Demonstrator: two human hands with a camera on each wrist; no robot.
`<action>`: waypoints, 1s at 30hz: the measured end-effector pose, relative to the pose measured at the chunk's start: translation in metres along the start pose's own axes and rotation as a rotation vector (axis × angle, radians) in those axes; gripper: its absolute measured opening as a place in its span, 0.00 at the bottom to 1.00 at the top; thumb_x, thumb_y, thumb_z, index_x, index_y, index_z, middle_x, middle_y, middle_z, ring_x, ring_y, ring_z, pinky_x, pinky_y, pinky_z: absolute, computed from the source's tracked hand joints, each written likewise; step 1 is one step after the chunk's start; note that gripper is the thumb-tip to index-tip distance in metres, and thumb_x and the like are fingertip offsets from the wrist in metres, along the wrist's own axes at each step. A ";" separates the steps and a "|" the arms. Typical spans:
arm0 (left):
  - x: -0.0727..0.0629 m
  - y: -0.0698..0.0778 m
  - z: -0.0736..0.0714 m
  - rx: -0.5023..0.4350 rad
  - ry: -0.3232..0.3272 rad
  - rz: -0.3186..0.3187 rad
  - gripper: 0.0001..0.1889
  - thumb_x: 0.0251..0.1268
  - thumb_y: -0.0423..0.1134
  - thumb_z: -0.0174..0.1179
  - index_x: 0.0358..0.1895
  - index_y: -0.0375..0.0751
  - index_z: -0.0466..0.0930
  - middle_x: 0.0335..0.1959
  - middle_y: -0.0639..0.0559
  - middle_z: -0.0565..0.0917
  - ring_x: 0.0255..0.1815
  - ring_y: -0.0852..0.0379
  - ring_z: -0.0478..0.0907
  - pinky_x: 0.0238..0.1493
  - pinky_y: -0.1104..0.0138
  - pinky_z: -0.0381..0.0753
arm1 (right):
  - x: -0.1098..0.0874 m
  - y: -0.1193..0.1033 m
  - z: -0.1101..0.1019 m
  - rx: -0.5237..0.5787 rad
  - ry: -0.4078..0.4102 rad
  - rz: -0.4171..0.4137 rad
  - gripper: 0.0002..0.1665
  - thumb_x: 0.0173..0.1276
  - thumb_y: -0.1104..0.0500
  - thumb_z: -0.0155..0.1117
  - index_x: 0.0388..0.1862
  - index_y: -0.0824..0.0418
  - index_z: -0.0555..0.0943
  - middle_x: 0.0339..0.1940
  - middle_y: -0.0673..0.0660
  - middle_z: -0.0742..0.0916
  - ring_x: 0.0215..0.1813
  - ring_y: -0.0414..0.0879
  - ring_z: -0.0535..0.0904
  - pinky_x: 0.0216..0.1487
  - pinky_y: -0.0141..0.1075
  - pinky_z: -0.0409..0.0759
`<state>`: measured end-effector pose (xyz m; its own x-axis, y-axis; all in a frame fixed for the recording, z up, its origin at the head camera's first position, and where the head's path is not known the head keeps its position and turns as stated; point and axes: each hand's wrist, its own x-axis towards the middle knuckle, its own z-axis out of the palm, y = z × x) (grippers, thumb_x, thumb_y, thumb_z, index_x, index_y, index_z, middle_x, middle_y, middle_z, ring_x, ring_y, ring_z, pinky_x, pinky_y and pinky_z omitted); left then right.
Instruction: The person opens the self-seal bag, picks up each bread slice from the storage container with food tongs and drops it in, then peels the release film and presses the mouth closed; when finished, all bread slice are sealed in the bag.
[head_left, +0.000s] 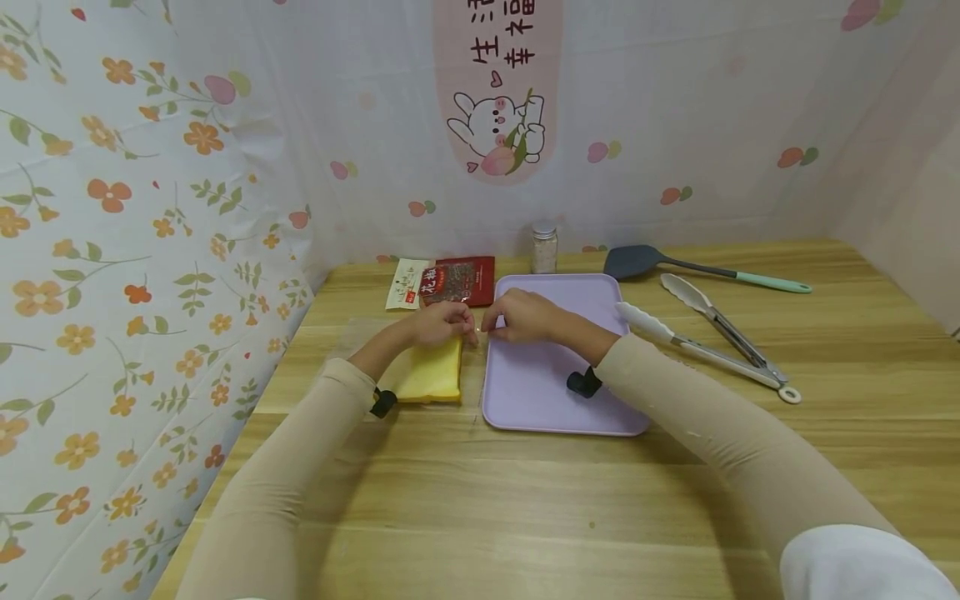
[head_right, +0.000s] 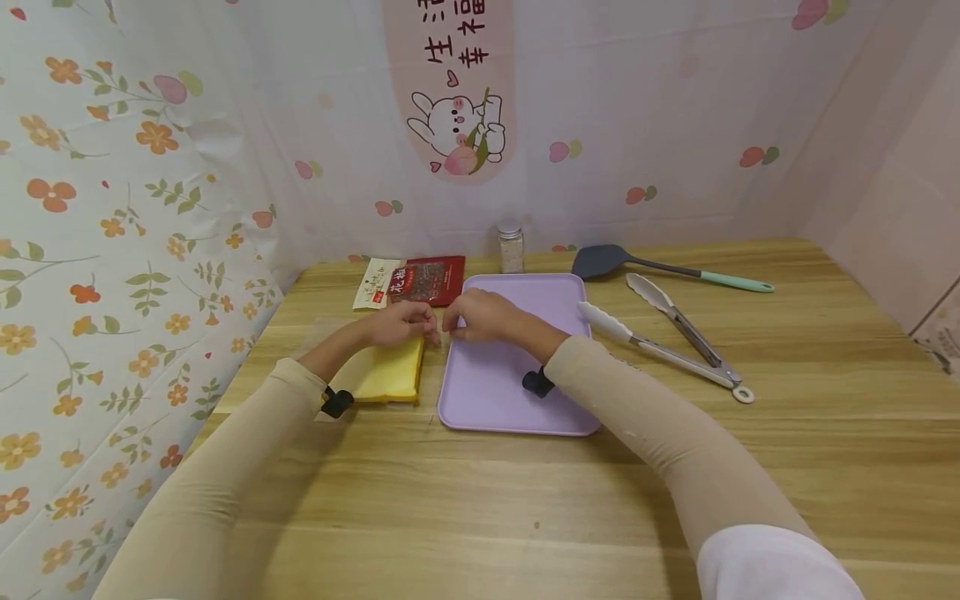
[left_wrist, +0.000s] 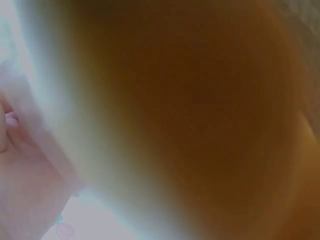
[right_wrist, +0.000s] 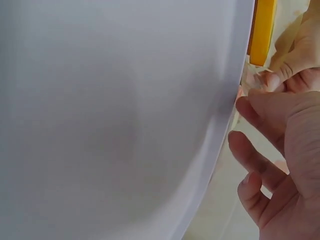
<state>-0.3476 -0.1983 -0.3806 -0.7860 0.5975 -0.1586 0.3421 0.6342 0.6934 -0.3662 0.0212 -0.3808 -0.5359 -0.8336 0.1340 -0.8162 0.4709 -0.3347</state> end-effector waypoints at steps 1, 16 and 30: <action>0.000 0.000 0.000 0.002 -0.001 0.001 0.08 0.78 0.30 0.48 0.42 0.31 0.76 0.40 0.46 0.89 0.48 0.53 0.83 0.58 0.62 0.73 | 0.000 -0.001 0.000 -0.013 -0.006 0.002 0.07 0.64 0.64 0.69 0.38 0.56 0.90 0.36 0.47 0.90 0.37 0.42 0.83 0.41 0.40 0.82; -0.002 0.002 -0.001 0.034 0.012 -0.029 0.08 0.78 0.33 0.48 0.41 0.35 0.77 0.38 0.50 0.88 0.49 0.55 0.82 0.55 0.64 0.72 | 0.003 -0.005 0.010 -0.251 0.039 0.037 0.06 0.66 0.63 0.68 0.35 0.53 0.88 0.32 0.47 0.88 0.35 0.44 0.82 0.37 0.42 0.82; -0.004 0.001 -0.002 0.047 0.062 -0.020 0.04 0.77 0.31 0.49 0.47 0.35 0.73 0.40 0.49 0.89 0.51 0.52 0.82 0.57 0.60 0.70 | 0.001 -0.009 0.016 -0.287 0.043 0.117 0.07 0.71 0.64 0.61 0.33 0.54 0.79 0.33 0.47 0.82 0.32 0.45 0.75 0.28 0.40 0.75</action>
<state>-0.3451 -0.2013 -0.3783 -0.8229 0.5538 -0.1274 0.3485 0.6689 0.6567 -0.3563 0.0113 -0.3928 -0.6333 -0.7589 0.1517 -0.7729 0.6302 -0.0740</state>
